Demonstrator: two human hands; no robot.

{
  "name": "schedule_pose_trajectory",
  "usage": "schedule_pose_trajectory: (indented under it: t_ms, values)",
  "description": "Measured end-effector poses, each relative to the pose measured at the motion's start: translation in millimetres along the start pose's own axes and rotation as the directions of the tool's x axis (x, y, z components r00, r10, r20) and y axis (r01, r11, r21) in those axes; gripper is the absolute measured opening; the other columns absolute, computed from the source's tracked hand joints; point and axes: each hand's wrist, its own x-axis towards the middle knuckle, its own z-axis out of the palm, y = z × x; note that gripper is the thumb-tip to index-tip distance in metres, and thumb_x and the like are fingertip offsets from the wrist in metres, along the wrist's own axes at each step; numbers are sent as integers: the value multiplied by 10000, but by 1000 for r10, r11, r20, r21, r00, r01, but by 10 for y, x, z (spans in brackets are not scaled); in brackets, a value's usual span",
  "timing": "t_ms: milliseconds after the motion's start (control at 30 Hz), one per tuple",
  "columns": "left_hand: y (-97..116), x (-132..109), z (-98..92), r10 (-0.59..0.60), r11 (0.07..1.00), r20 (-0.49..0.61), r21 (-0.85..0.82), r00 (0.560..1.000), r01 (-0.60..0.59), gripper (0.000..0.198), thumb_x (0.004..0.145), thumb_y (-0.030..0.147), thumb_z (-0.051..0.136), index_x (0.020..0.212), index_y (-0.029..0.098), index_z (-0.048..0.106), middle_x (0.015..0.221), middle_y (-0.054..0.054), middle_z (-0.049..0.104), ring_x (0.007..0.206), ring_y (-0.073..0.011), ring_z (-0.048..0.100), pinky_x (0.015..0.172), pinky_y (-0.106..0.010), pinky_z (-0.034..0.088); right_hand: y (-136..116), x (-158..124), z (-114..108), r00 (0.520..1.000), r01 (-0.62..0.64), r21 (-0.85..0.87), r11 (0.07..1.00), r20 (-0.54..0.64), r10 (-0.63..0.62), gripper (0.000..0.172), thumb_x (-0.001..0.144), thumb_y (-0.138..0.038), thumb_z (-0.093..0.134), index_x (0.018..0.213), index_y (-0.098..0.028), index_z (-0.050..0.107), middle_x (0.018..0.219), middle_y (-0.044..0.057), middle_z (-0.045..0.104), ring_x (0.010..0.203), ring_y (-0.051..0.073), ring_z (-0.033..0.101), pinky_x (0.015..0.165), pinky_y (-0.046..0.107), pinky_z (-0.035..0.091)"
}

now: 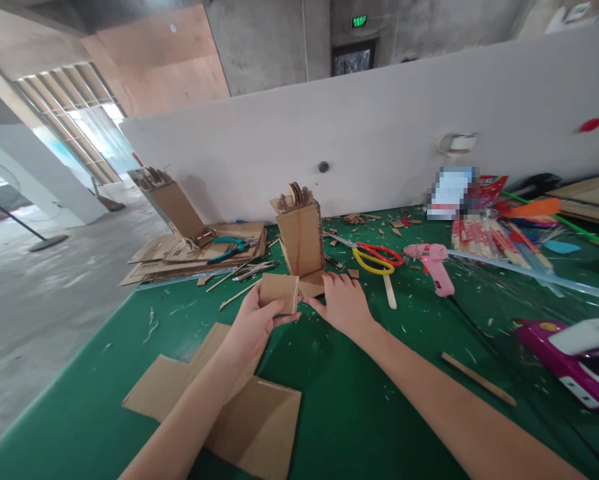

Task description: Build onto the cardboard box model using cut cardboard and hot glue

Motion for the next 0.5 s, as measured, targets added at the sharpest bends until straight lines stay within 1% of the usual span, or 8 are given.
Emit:
schedule_pose_trajectory:
  t_ms: [133, 233, 300, 367, 400, 433, 467, 500]
  values:
    - [-15, -11, -12, -2, 997, 11, 72, 1000, 1, 503, 694, 180, 696, 1151, 165, 487, 1067, -93, 650, 920, -230, 660, 752, -409, 590, 7, -13, 35, 1000, 0, 6, 1000, 5, 0, 536, 866, -550, 479, 1141, -95, 545, 1150, 176, 612, 1010, 299, 545, 813, 403, 393]
    - [-43, -8, -22, 14, 994, 21, 106, 1000, -16, 474, 709, 225, 701, 1136, 163, 504, 1064, -89, 646, 915, -217, 653, 751, -397, 591, 8, -8, 54, 1000, -1, 28, 1000, -26, 2, 524, 875, -501, 488, 1184, -81, 527, 1210, 186, 587, 1031, 310, 541, 837, 422, 389]
    - [-62, 1, -38, 32, 990, 3, 136, 999, -32, 454, 712, 254, 706, 1115, 165, 517, 1062, -80, 643, 890, -199, 648, 737, -385, 595, 5, -1, -15, 996, 22, 72, 997, -86, -16, 477, 905, -442, 457, 1222, -89, 510, 1258, 180, 564, 1070, 311, 528, 869, 437, 381]
    - [-71, 12, -58, 54, 984, -24, 172, 998, -49, 450, 703, 280, 720, 1092, 166, 524, 1036, -67, 645, 846, -182, 646, 701, -367, 601, 0, -15, -192, 983, 123, 174, 977, -159, -95, 376, 932, -364, 419, 1194, -121, 533, 1249, 154, 577, 1103, 289, 518, 903, 433, 377]
    - [-70, 17, -67, 63, 981, -37, 185, 997, -56, 454, 696, 294, 728, 1081, 168, 523, 1011, -60, 649, 816, -175, 647, 674, -355, 602, -2, -37, -313, 969, 199, 256, 946, -195, -151, 318, 938, -325, 406, 1150, -143, 558, 1211, 134, 602, 1102, 267, 525, 911, 417, 383]
    - [-65, 20, -75, 69, 979, -47, 195, 997, -58, 461, 690, 306, 734, 1073, 169, 518, 981, -52, 652, 786, -169, 646, 648, -344, 601, -2, -73, -442, 951, 281, 353, 893, -225, -211, 263, 937, -291, 403, 1083, -166, 583, 1156, 111, 629, 1078, 240, 542, 904, 395, 400]
    - [-58, 23, -82, 70, 978, -59, 202, 996, -57, 473, 685, 316, 739, 1073, 171, 510, 948, -42, 652, 755, -162, 644, 629, -336, 598, 2, -124, -563, 932, 356, 470, 808, -244, -268, 217, 934, -267, 408, 999, -190, 600, 1074, 81, 654, 1021, 207, 569, 885, 365, 425]
    - [-50, 24, -86, 69, 976, -73, 210, 995, -52, 486, 684, 323, 742, 1080, 174, 503, 916, -32, 651, 726, -154, 639, 614, -329, 596, 15, -186, -659, 930, 367, 599, 712, -248, -271, 194, 936, -254, 412, 951, -210, 600, 987, 50, 667, 947, 175, 596, 846, 333, 456]
